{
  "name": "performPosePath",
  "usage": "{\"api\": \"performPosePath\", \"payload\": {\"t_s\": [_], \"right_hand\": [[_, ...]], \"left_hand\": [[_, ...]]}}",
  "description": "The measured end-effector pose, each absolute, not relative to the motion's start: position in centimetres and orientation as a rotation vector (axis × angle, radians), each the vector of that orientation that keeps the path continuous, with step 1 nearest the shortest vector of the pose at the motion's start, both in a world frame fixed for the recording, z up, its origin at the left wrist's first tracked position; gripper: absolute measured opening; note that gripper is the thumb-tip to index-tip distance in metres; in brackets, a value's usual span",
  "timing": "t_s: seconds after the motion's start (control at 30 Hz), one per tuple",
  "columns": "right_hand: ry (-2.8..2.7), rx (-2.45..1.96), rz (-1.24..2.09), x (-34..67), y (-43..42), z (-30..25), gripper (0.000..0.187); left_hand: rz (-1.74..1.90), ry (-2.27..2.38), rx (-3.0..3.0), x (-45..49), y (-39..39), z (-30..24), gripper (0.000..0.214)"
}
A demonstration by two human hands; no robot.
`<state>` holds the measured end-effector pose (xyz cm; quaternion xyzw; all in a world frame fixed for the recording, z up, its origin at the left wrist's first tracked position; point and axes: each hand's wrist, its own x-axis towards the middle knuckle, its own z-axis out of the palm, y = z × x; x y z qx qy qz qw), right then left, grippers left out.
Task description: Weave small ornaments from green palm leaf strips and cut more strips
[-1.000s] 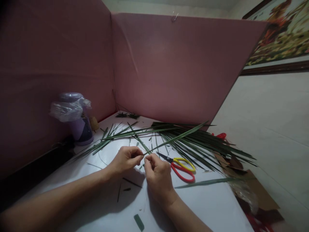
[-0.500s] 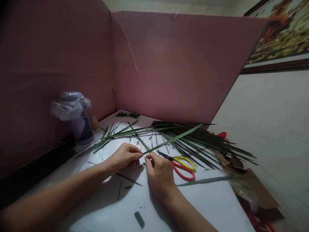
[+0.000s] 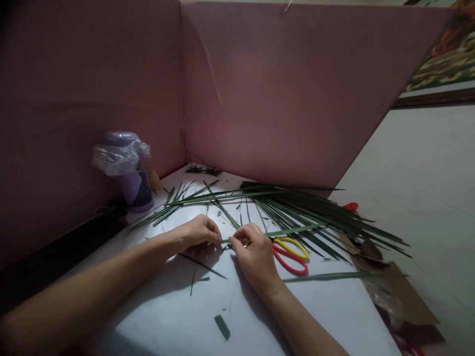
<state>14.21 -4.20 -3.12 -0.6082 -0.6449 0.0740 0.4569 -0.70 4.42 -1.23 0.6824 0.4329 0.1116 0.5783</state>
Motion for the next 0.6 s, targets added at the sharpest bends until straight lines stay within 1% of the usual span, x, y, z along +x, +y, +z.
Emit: {"api": "performPosePath", "payload": {"t_s": [0.17, 0.37, 0.47, 0.6], "right_hand": [[-1.610, -1.447, 0.270, 14.18, -4.18, -3.20, 0.013], [-1.531, -1.476, 0.372, 14.17, -4.34, -3.13, 0.016], [-1.466, -1.429, 0.516, 14.04, -4.41, -3.24, 0.016], [-1.352, -1.279, 0.712, 13.77, -4.37, -3.44, 0.017]], "left_hand": [[0.252, 0.963, 1.639, -0.90, 4.58, -1.29, 0.013], [0.240, 1.013, 1.653, -0.78, 4.51, -1.25, 0.023], [0.250, 1.042, 1.729, -0.71, 4.60, -1.37, 0.024], [0.286, 1.009, 1.684, -0.71, 4.81, -1.57, 0.023]]}}
